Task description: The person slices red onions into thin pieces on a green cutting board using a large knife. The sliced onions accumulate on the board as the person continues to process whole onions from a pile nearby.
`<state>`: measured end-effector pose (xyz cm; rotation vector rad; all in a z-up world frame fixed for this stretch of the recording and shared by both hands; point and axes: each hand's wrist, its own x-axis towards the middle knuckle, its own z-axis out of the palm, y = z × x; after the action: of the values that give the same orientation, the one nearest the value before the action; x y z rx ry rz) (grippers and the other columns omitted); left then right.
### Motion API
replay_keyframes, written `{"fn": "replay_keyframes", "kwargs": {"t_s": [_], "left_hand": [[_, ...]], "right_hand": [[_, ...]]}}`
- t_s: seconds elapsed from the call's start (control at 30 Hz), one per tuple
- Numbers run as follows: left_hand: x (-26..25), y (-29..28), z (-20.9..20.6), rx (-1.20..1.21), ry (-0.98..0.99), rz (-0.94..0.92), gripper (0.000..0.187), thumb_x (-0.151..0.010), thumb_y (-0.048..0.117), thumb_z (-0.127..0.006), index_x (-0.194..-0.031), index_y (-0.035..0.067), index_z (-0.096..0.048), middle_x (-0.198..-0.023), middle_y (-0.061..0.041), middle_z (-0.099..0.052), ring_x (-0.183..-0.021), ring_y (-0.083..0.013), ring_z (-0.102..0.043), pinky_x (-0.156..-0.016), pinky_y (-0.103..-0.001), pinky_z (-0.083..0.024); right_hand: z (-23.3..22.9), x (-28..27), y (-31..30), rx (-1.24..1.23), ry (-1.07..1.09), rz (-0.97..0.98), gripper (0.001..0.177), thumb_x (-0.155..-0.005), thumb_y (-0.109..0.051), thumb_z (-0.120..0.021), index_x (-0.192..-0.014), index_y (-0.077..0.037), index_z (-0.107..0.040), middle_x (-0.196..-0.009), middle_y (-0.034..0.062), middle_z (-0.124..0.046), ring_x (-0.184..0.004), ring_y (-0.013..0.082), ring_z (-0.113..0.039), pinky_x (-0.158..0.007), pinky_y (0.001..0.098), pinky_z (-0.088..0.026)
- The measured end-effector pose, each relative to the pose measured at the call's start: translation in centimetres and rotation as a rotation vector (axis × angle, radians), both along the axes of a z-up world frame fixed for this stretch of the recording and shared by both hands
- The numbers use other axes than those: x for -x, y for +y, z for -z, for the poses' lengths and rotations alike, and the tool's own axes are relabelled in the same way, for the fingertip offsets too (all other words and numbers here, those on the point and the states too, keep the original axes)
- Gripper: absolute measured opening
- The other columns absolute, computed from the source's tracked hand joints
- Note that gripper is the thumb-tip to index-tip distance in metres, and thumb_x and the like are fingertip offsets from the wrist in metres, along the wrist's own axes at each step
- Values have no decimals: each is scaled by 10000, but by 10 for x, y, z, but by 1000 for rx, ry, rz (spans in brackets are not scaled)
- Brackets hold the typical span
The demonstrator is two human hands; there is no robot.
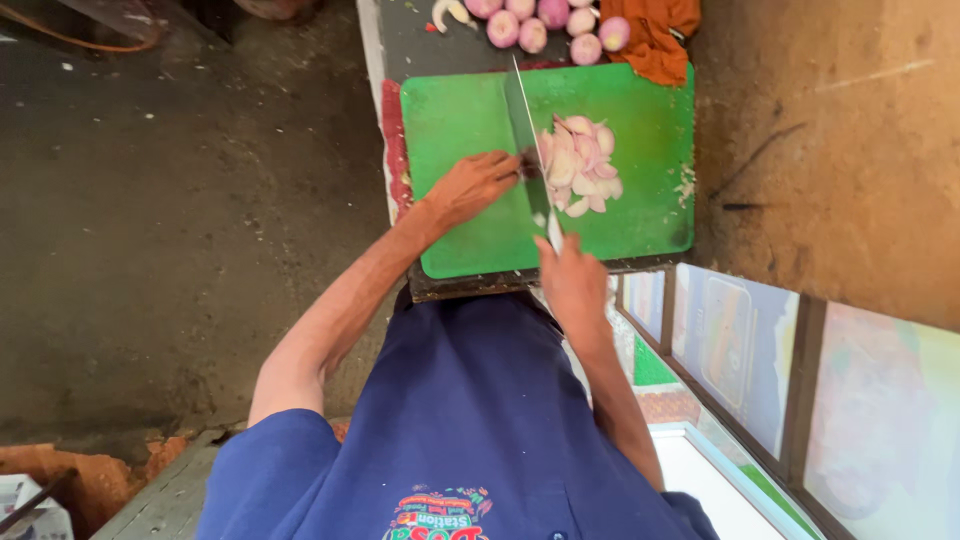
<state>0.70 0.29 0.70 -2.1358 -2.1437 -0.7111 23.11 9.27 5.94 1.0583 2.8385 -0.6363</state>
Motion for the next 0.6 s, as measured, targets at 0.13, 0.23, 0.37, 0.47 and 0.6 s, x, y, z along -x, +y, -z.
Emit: {"fn": "replay_keyframes", "kwargs": {"t_s": [0.13, 0.23, 0.37, 0.47, 0.6], "left_hand": [[5, 4, -1, -18, -26, 12, 180, -850, 126, -618, -1002, 41, -666, -1129, -75, -602, -1073, -236, -616, -854, -357, -575], [-1, -1, 3, -38, -41, 17, 202, -847, 110, -613, -1027, 36, -669, -1150, -66, -610, -1091, -228, -613, -849, -354, -576], [2, 2, 5, -83, -87, 25, 248, -836, 96, -604, -1063, 32, -678, -1146, -40, -606, -1125, -227, -599, -848, -346, -586], [3, -2, 8, -40, -36, 44, 228, -854, 93, -620, -1058, 7, -675, -1165, -61, -607, -1129, -227, -590, -811, -337, -591], [2, 2, 7, -82, -95, 36, 257, -834, 84, -622, -1076, 18, -681, -1188, -57, -609, -1133, -234, -586, -797, -328, -599]], "right_hand": [[5, 7, 1, -44, 12, 39, 473, -1031, -441, -564, -1003, 31, -578, -596, 261, -643, -554, 499, -650, -504, 593, -511], [1, 2, -2, -1, -20, 28, 462, -1046, -445, -561, -981, 12, -584, -613, 269, -639, -580, 506, -647, -523, 592, -514], [-8, 5, 1, -23, -4, 8, 456, -1063, -429, -555, -983, 19, -582, -612, 267, -639, -576, 499, -651, -526, 580, -521], [-10, 6, -3, 39, -12, 18, 460, -1054, -431, -561, -954, 18, -585, -608, 263, -639, -577, 487, -658, -527, 570, -519], [-11, 8, -4, -114, 16, -22, 457, -1073, -402, -562, -996, 47, -581, -598, 261, -639, -556, 477, -661, -509, 556, -523]]}}
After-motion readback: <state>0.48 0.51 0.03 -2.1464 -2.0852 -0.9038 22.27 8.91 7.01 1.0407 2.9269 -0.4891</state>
